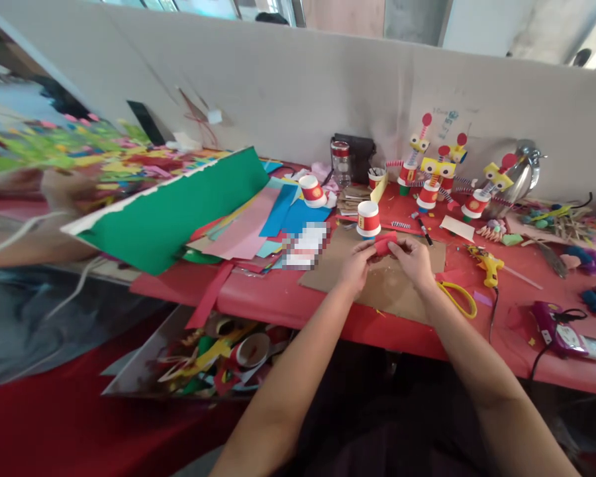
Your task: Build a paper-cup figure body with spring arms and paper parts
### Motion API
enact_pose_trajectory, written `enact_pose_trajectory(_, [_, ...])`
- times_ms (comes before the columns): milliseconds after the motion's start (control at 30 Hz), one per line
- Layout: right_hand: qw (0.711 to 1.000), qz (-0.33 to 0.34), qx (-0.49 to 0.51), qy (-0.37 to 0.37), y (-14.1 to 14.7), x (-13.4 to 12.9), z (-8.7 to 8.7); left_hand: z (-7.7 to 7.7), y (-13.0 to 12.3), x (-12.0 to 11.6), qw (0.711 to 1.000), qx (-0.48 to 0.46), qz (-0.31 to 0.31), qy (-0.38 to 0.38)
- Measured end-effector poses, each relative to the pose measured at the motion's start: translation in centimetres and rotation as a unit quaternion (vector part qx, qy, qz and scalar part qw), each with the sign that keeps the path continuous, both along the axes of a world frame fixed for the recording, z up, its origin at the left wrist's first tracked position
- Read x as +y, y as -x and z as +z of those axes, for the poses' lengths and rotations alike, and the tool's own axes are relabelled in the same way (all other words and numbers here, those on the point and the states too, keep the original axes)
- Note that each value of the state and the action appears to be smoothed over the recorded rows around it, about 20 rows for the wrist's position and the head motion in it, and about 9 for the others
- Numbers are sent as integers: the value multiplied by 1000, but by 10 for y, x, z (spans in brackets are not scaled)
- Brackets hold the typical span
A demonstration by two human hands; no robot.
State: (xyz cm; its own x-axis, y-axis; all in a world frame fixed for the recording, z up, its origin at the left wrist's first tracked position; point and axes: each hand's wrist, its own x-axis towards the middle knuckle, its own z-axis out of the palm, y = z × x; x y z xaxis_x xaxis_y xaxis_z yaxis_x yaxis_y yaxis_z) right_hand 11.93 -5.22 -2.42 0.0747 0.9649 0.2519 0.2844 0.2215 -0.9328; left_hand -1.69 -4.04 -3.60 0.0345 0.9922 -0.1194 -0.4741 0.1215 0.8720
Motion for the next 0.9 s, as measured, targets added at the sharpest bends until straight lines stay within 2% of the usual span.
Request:
enact_pose_trajectory(267, [998,-45,37,7,3,-9,-15,-12,1,-14,1000,7,-2,-5])
enact_pose_trajectory(533, [996,-85,6,-17,7,-15,-9,-10,0,-14,999,10,-25,-17])
enact_pose_trajectory(667, [994,-101,-17,-31,8,-17,-7,-11,1,-16,998,42,-23,-43])
enact_pose_trajectory(767, [994,-97,-18,-40,9,-19,-6,-12,2,-17,995,73,-13,-60])
enact_pose_trajectory(900, [998,-43,41,-38,11,-21,-7,-14,4,-15,994,86,3,-64])
